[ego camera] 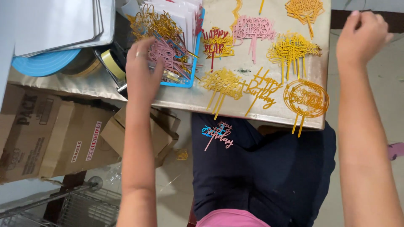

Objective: Sorting and inspecting various decorative cake toppers into categories.

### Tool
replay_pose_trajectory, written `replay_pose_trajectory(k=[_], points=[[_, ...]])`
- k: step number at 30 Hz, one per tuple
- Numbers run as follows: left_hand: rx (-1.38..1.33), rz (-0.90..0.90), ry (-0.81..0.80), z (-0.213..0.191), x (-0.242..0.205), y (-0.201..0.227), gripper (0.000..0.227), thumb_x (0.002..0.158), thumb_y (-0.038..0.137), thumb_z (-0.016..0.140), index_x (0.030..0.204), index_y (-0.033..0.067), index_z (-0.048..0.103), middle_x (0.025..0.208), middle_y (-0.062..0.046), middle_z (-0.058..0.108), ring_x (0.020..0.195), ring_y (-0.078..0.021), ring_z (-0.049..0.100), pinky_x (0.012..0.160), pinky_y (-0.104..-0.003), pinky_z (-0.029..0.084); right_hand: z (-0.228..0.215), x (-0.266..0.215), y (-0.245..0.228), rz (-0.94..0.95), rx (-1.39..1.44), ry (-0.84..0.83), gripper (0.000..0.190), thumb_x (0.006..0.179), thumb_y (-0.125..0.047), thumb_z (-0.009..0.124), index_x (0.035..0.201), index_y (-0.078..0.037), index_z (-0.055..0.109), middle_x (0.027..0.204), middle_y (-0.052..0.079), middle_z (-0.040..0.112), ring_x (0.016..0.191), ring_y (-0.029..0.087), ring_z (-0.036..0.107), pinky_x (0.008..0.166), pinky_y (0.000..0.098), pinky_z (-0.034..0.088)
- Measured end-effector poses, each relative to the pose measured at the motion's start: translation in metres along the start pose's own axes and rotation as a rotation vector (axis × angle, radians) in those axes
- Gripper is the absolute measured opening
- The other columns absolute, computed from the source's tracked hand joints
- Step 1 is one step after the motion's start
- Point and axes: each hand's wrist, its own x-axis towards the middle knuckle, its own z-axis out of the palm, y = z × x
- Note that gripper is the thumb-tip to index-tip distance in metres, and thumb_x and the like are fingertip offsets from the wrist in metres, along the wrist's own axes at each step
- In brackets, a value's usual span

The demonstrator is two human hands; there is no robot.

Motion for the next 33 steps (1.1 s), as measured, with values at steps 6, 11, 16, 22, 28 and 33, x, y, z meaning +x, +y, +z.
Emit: replay_pose_trajectory(k=[6,11,16,22,28,33], points=[[0.054,-0.088,-0.209,0.014,0.02,-0.033,0.048,0.08,-0.006,0.076,0.126,0.0051,0.065,0.115,-0.015,0.065,0.101,-0.034,0.066,0.089,-0.042,0.055,-0.027,-0.06,0.067,0.064,0.047,-0.145,0.023,0.105,-0.01,0.059,0.092,-0.01,0.077,0.093,0.01,0.067,0.095,0.031,0.062,0.085,0.0478,0.043],[0.042,-0.105,-0.176,0.006,0.012,-0.026,0.042,0.083,-0.003,0.079,0.122,0.0057,0.067,0.113,-0.014,0.065,0.1,-0.0317,0.068,0.083,-0.039,0.056,-0.041,-0.117,0.085,0.248,0.128,-0.192,0.022,0.103,-0.006,0.057,0.092,-0.004,0.075,0.09,0.012,0.069,0.09,0.029,0.066,0.08,0.0447,0.049],[0.18,0.07,-0.208,-0.005,0.012,-0.032,0.032,0.087,-0.001,0.081,0.117,0.0055,0.073,0.107,-0.014,0.065,0.097,-0.0344,0.065,0.083,-0.042,0.053,-0.043,-0.163,0.092,0.459,0.278,-0.157,0.027,0.107,-0.005,0.054,0.094,0.0,0.077,0.091,0.009,0.074,0.085,0.019,0.071,0.079,0.0356,0.055],[0.106,0.128,-0.309,-0.018,0.022,-0.03,0.033,0.086,0.002,0.086,0.117,0.002,0.071,0.109,-0.015,0.065,0.099,-0.0355,0.065,0.085,-0.042,0.053,-0.039,-0.231,0.094,0.778,0.638,-0.044,0.028,0.113,-0.009,0.054,0.097,0.002,0.074,0.09,0.005,0.073,0.079,0.011,0.065,0.073,0.0274,0.052],[-0.044,0.072,-0.369,-0.016,0.022,-0.041,0.035,0.082,-0.001,0.087,0.108,0.0005,0.063,0.113,-0.013,0.068,0.107,-0.0327,0.067,0.093,-0.04,0.054,-0.042,-0.279,0.076,0.968,0.716,-0.13,0.027,0.109,-0.011,0.053,0.096,0.0,0.074,0.087,0.004,0.07,0.072,0.009,0.059,0.065,0.0252,0.047],[-0.064,0.054,-0.323,-0.009,0.014,-0.055,0.037,0.084,-0.002,0.086,0.113,0.0008,0.063,0.117,-0.012,0.069,0.109,-0.0307,0.068,0.092,-0.037,0.054,-0.051,-0.285,0.074,1.079,0.807,-0.148,0.026,0.111,-0.014,0.054,0.096,0.0,0.071,0.091,0.005,0.072,0.075,0.01,0.061,0.067,0.0252,0.049]])
